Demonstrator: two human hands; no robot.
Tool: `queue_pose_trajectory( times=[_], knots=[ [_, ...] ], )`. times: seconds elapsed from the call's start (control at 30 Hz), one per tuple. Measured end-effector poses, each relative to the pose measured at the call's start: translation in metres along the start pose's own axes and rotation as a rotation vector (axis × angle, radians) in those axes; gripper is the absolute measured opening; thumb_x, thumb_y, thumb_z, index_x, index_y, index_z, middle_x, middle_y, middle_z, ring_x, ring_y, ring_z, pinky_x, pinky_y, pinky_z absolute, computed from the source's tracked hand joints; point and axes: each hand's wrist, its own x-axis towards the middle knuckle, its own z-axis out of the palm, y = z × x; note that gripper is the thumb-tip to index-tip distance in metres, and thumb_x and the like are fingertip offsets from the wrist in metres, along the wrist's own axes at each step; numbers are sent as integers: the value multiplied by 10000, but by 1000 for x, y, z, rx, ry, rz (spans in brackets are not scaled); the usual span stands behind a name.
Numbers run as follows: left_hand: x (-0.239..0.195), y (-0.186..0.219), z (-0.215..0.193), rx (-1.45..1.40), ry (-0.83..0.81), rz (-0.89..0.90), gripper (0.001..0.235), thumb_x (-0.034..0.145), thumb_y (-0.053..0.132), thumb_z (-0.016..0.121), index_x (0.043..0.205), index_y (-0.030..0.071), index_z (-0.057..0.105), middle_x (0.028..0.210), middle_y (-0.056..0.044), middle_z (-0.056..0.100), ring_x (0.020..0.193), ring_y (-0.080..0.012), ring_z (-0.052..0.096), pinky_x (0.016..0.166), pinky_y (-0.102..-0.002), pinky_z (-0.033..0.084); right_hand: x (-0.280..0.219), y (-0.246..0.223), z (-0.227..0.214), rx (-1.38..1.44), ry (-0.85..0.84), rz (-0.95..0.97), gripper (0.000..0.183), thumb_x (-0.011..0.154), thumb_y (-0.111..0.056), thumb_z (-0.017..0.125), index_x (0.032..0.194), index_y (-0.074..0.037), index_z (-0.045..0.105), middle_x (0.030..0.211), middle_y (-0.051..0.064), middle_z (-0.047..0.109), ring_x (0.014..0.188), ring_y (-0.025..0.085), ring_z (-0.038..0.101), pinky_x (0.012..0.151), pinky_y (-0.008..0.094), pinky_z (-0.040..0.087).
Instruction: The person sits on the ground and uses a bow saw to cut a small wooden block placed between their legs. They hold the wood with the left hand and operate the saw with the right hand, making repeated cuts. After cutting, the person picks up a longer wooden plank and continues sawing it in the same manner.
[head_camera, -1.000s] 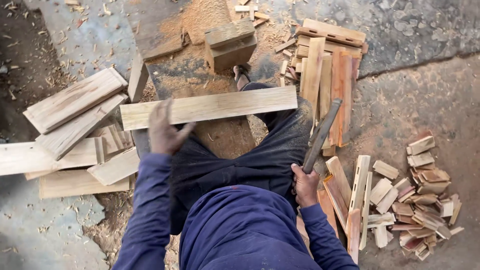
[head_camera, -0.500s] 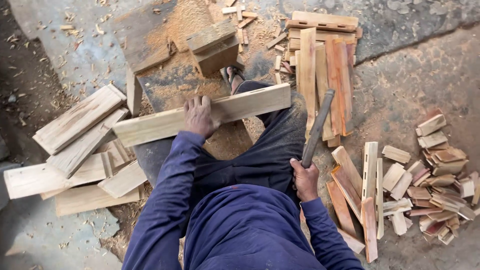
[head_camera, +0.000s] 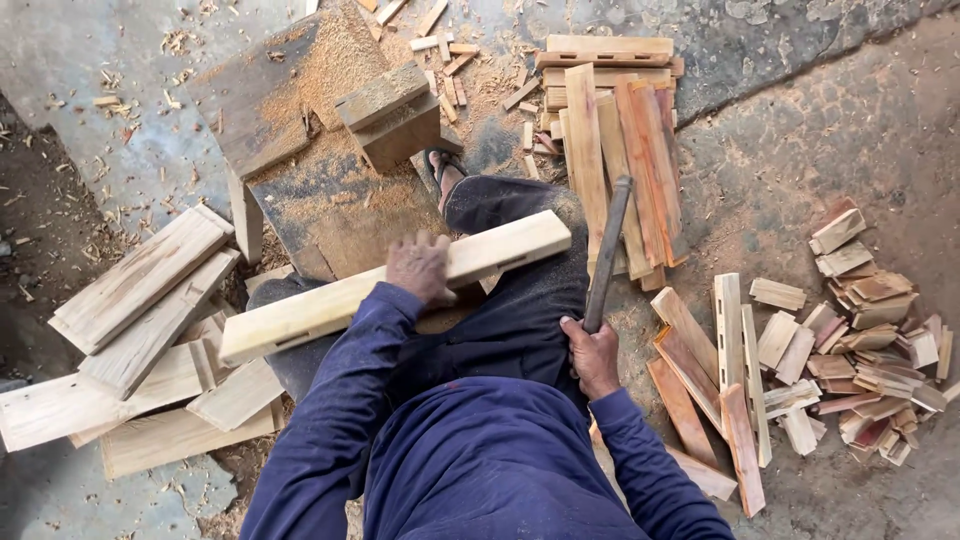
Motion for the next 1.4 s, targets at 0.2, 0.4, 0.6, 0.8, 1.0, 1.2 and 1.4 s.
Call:
queue_pose_trajectory(
  times=[0.2, 0.4, 0.6, 0.8, 1.0, 1.2, 1.4],
  knots=[
    [-1, 17, 16, -191, 182, 64, 1007, 523, 278, 964, 1390, 158, 467, 1236, -242, 559, 1153, -480, 544, 975, -556, 459, -5, 0, 4, -126, 91, 49, 276, 828, -234, 793, 801, -80, 566, 545, -16, 478, 386, 104, 428, 326, 311, 351],
    [3, 1, 2, -296, 240, -3, 960, 569, 294, 977, 1409, 154, 534, 1190, -214, 617, 1113, -407, 618, 943, -494, 534, 3, 8, 2, -54, 55, -20, 269, 822, -244, 793, 811, -62, 595, 588, -4, 507, 417, 118, 447, 372, 316, 370],
    [-84, 13, -195, -1059, 484, 317, 973, 612, 425, 921, 1367, -34, 514, 1144, -85, 718, 1003, -205, 730, 845, -381, 601, 9, 16, -1, -8, -15, -78, 290, 853, -249, 797, 840, -55, 582, 640, -21, 494, 474, 77, 433, 426, 287, 391],
    [-117, -17, -233, -1026, 951, 457, 1039, 887, 656, 711, 1573, 3, 286, 1113, -144, 590, 874, -190, 640, 746, -330, 632, -6, -9, 2, -1, 4, 37, 272, 853, -245, 773, 871, -58, 576, 593, -16, 473, 390, 100, 398, 346, 302, 338],
    [-52, -50, -141, -1299, 917, 450, 831, 1027, 704, 676, 1342, -48, 519, 1226, -143, 646, 1249, -226, 656, 1074, -413, 556, -6, -3, -7, 40, -56, 72, 303, 862, -288, 764, 910, -74, 554, 557, -7, 451, 361, 109, 388, 318, 296, 329],
    [-3, -42, -97, -1063, 742, 258, 662, 823, 636, 755, 975, 8, 615, 883, -132, 646, 849, -222, 701, 737, -371, 612, -12, -12, -27, 17, -61, 145, 306, 864, -301, 767, 936, -110, 539, 639, -10, 513, 470, 97, 483, 377, 289, 406],
    [11, -29, -112, -942, 727, 301, 732, 887, 613, 759, 1178, -42, 610, 997, -150, 694, 944, -258, 715, 813, -399, 593, -17, -6, -69, -67, -30, 134, 332, 881, -360, 735, 953, -85, 563, 708, 30, 598, 613, 119, 587, 435, 307, 427]
  ],
)
